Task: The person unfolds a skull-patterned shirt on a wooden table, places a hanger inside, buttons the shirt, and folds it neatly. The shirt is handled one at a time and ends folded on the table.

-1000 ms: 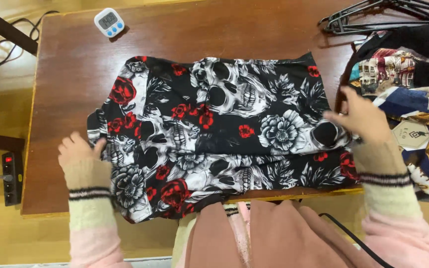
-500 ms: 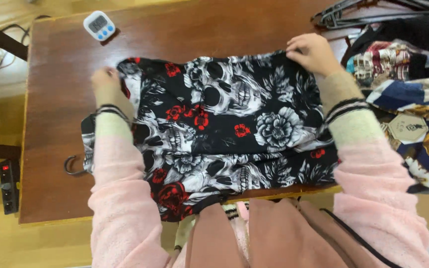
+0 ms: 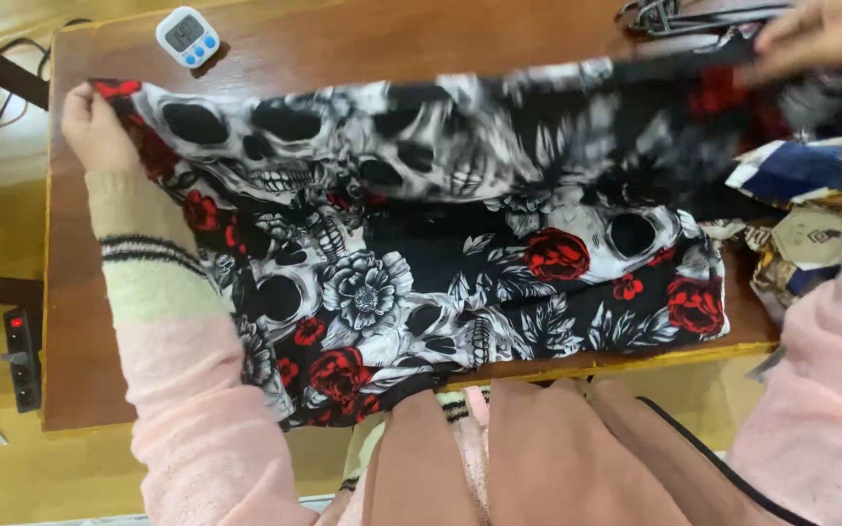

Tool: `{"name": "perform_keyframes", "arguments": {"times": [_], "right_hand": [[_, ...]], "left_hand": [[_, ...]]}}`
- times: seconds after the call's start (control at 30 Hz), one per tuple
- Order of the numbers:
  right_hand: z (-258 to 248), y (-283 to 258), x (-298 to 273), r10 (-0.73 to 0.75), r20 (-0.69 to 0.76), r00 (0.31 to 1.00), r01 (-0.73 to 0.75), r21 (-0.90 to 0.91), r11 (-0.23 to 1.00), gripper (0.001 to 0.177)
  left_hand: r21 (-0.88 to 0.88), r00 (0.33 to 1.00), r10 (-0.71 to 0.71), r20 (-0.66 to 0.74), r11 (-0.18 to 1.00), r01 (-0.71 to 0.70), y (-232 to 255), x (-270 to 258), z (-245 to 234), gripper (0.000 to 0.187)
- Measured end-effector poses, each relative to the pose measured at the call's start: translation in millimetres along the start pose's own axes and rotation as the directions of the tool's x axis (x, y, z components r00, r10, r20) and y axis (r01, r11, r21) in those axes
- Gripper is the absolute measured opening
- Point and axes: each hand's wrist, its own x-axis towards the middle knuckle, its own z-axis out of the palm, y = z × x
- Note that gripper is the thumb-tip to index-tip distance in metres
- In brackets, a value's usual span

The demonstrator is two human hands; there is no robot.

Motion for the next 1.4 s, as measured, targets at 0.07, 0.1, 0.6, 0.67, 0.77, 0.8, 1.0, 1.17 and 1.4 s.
{"name": "perform_keyframes", "arguments": {"times": [0.07, 0.1, 0.6, 0.67, 0.77, 0.8, 1.0, 1.17, 1.4], "right_hand": [[13.6, 23.6, 5.7, -0.028, -0.156, 0.987, 0.011, -0.105, 0.994, 0.035], [29.6, 21.6, 21.5, -0.048, -0.233, 0.971, 0.011, -0.159, 0.987, 0.036], [150.3, -92.1, 53.5, -0.394, -0.379, 0.837, 0.299, -0.286, 0.91, 0.045], [167.7, -86.5, -15.0, -0.222, -0.275, 0.935, 0.19, -0.141, 0.972, 0.05], [192.4, -74.8, -99.8, 0.12, -0.359, 0.925, -0.123, 0.014, 0.992, 0.036], [209.7, -55.1, -111.3, 0.117, -0.373, 0.92, -0.123, 0.009, 0.992, 0.036], [304.2, -37.2, -115.6, 0.493, -0.319, 0.809, -0.489, 0.1, 0.867, 0.044], [334.8, -13.8, -95.0, 0.345, -0.57, 0.745, -0.105, 0.411, 0.906, 0.031], [335.3, 13.2, -119.9, 0.462, -0.625, 0.63, -0.257, 0.393, 0.883, 0.036]], "left_hand": [[0.332, 0.991, -0.131, 0.004, 0.935, 0.122, -38.7, 22.7, 10.7, 0.02], [0.332, 0.992, -0.128, 0.011, 0.936, 0.117, -46.6, 24.5, 29.2, 0.02], [0.311, 0.84, -0.088, 0.535, 0.945, -0.099, 54.2, -127.2, 45.5, 0.059], [0.434, 0.821, -0.078, 0.566, 0.875, -0.216, 93.8, -181.2, 3.8, 0.06], [0.791, 0.941, -0.273, 0.202, 0.612, 0.008, 223.3, -275.8, -9.6, 0.062], [0.784, 0.944, -0.261, 0.203, 0.621, 0.003, 176.3, -279.8, -28.2, 0.062], [0.875, 0.924, -0.37, -0.097, 0.411, 0.257, 138.5, -349.8, -21.4, 0.05], [0.924, 0.957, -0.263, -0.121, 0.322, 0.205, 96.7, -354.9, -8.2, 0.032], [0.737, 0.957, -0.231, -0.177, 0.614, 0.284, 48.5, -336.5, -81.0, 0.024]]}}
